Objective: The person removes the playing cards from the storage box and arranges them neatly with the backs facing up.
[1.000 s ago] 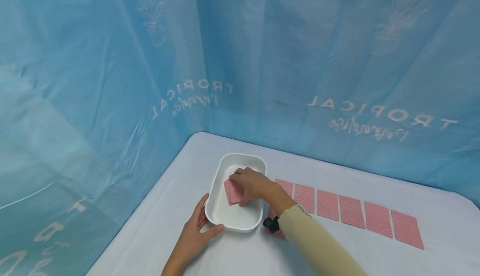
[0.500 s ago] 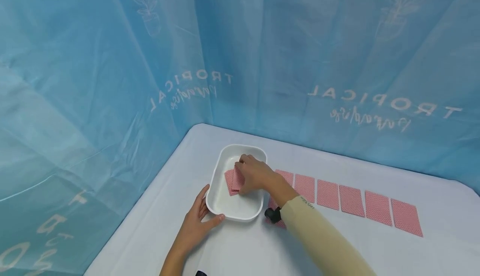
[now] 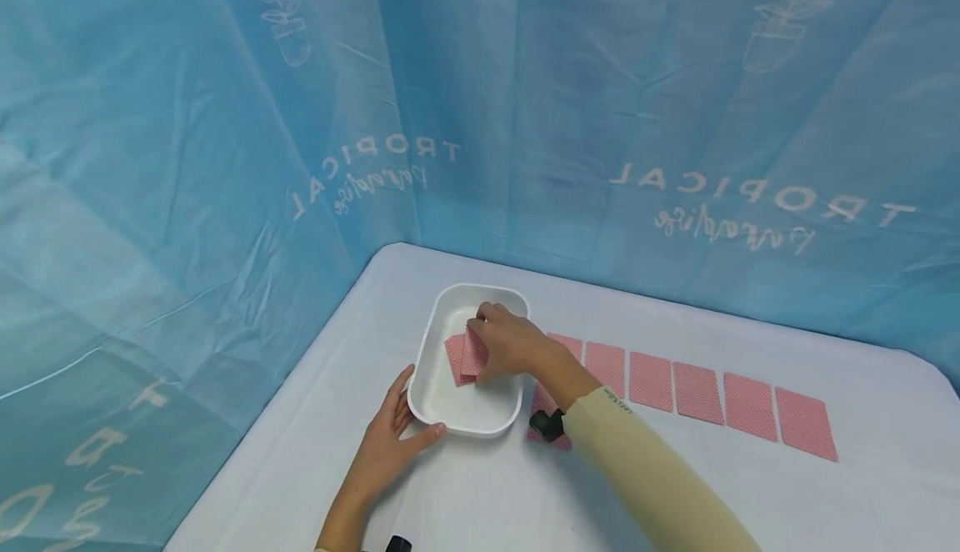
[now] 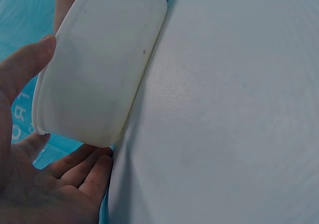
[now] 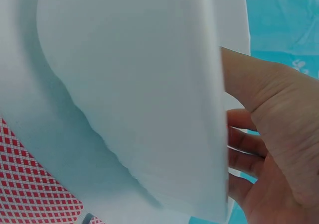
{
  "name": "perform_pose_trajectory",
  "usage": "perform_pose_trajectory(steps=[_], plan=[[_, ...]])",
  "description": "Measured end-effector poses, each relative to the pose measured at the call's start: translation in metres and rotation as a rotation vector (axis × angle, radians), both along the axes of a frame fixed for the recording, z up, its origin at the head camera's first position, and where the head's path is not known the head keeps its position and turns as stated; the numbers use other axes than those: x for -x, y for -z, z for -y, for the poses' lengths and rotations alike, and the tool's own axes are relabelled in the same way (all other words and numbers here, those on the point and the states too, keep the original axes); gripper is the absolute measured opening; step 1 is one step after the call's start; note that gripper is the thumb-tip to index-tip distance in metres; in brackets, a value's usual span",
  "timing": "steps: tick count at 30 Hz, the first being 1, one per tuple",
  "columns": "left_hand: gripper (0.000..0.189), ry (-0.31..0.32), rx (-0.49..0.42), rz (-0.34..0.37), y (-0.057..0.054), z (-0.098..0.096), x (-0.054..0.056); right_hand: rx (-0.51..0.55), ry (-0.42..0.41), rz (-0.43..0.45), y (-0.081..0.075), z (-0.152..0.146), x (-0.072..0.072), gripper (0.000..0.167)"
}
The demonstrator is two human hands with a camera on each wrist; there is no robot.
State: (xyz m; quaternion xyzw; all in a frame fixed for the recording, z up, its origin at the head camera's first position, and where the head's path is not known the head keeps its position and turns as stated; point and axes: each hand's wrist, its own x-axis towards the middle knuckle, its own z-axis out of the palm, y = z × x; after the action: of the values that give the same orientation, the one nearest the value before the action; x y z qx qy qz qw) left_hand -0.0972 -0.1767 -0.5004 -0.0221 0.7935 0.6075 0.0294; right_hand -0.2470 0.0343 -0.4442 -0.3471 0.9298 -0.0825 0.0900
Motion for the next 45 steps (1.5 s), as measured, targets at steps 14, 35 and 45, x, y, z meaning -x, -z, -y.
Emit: perform_pose_trajectory(steps=[14,35,45], plan=[[0.094,-0.002,0.011,0.002,0.002,0.002,0.002,-0.038,-0.018,0.003,-0.018,-0.003,-0.006,0.08],[0.095,0.005,0.005,-0.02,0.001,0.003,0.002,-0.02,-0.034,-0.012,-0.033,-0.011,-0.017,0.08],[0.094,0.004,-0.021,0.01,-0.018,-0.004,-0.003,0.02,-0.03,-0.044,-0.045,-0.028,-0.026,0.081]])
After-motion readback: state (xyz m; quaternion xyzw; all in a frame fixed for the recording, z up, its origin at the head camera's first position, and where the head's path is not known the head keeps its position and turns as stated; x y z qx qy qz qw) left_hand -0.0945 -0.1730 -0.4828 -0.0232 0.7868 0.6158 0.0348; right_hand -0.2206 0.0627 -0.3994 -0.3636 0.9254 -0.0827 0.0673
